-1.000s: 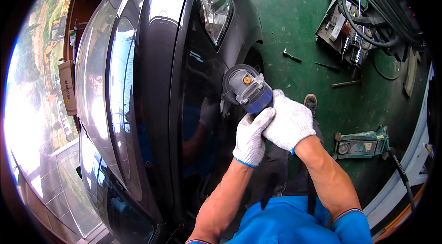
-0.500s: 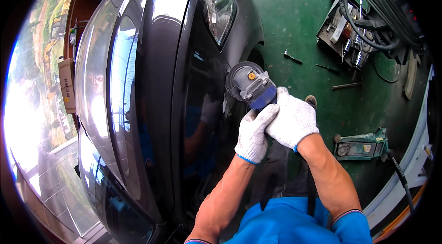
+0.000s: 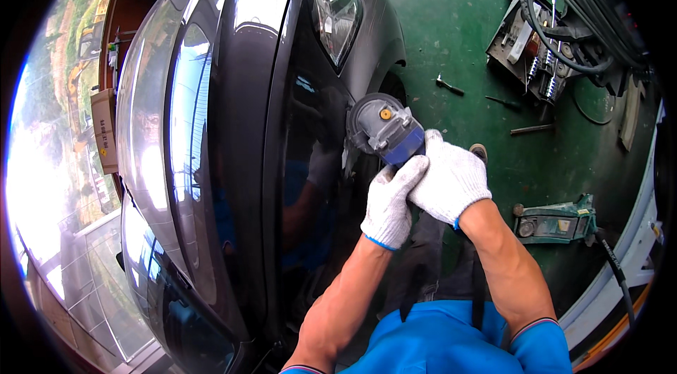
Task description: The person uses a handheld angle grinder to sand the surface of a car's front fender, removing paint and smoothing the metal. They then switch to a pneumatic dent puller, attaching a stud to the dented area and using a slide hammer to pull the dent out. The person repeats the pulling process multiple times to gradually restore the panel's shape.
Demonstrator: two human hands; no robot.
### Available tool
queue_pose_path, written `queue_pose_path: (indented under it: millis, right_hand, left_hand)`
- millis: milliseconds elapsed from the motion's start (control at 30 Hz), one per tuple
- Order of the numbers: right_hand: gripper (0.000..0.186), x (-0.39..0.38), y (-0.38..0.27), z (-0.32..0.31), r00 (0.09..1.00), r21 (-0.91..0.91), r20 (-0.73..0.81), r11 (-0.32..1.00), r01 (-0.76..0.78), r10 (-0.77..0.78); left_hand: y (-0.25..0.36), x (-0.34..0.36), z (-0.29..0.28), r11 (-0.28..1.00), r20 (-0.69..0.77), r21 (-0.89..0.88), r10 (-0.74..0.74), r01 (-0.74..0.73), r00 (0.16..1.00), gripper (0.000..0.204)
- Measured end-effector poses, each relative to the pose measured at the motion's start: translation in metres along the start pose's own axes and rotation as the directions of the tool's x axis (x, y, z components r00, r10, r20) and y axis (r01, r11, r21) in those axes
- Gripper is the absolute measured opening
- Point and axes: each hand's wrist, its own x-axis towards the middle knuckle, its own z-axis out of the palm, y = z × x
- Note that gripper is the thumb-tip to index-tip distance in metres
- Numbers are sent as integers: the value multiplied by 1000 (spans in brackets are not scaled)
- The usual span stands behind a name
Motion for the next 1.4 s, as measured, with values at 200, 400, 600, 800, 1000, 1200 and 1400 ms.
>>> queue_pose_path:
  millis: [200, 400, 600, 800, 1000, 1200, 1400]
  right_hand:
    - [54, -18, 16, 10, 997, 61, 80, 998, -18, 13]
    - [52, -30, 21, 19, 992, 130, 125, 991, -31, 15]
    - [50, -14, 15, 23, 995, 178, 97, 984, -10, -8]
    - [48, -12, 12, 18, 996, 158, 83, 987, 7, -20]
    - [50, -15, 14, 19, 995, 154, 91, 988, 15, -29]
    - [50, -10, 11, 14, 996, 142, 87, 990, 4, -16]
    - [50, -6, 8, 11, 998, 128, 58, 992, 2, -9]
  left_hand:
    - [-13, -27, 5, 998, -22, 69, -3, 4, 1000, 45]
    - [-19, -43, 0, 992, -53, 127, -21, 27, 998, 43]
    - [-7, -31, -2, 986, -61, 163, 41, -31, 997, 41]
    - [-4, -27, -2, 983, -59, 178, 55, -44, 997, 41]
    - [-7, -31, -2, 989, -62, 143, 30, -21, 998, 42]
    - [-8, -22, -3, 992, -69, 123, 41, -32, 997, 40]
    - [-1, -17, -1, 990, -38, 130, 61, -56, 997, 41]
